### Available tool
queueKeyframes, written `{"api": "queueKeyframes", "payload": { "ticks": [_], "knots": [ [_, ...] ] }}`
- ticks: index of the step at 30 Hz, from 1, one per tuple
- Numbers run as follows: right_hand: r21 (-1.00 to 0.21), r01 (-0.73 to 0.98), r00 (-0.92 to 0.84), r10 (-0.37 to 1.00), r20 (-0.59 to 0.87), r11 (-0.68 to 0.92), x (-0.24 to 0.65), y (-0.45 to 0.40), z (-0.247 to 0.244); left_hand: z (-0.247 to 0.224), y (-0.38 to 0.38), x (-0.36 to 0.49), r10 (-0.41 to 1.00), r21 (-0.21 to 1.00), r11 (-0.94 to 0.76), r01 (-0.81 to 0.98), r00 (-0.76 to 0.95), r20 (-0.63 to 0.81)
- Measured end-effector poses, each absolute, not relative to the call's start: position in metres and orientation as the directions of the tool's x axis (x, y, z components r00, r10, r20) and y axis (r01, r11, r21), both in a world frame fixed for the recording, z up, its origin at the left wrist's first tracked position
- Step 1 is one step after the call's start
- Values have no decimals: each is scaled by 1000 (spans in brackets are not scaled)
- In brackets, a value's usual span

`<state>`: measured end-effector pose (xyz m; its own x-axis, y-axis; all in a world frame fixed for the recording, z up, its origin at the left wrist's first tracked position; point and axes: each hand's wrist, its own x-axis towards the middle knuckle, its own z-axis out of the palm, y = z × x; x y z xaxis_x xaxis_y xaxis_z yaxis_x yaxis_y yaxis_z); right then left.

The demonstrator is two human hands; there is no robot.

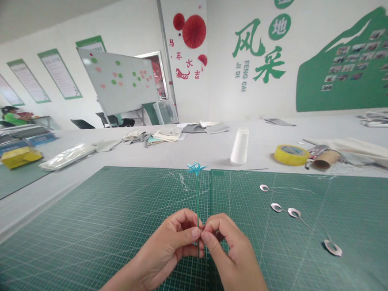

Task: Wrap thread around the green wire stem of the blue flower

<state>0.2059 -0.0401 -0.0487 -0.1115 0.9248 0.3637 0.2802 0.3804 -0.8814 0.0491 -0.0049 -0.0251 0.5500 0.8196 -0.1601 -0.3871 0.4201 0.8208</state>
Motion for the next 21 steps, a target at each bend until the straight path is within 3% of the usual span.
{"api": "queueKeyframes", "payload": {
  "ticks": [13, 21],
  "knots": [
    [-825, 352, -116, 895, 431, 443, 200, -42, -48, -16, -7, 49, 840, 929, 261, -264, 536, -83],
    [-874, 302, -111, 925, 363, 380, 199, -41, -58, -16, -7, 49, 838, 955, 190, -226, 544, -38]
  ]
}}
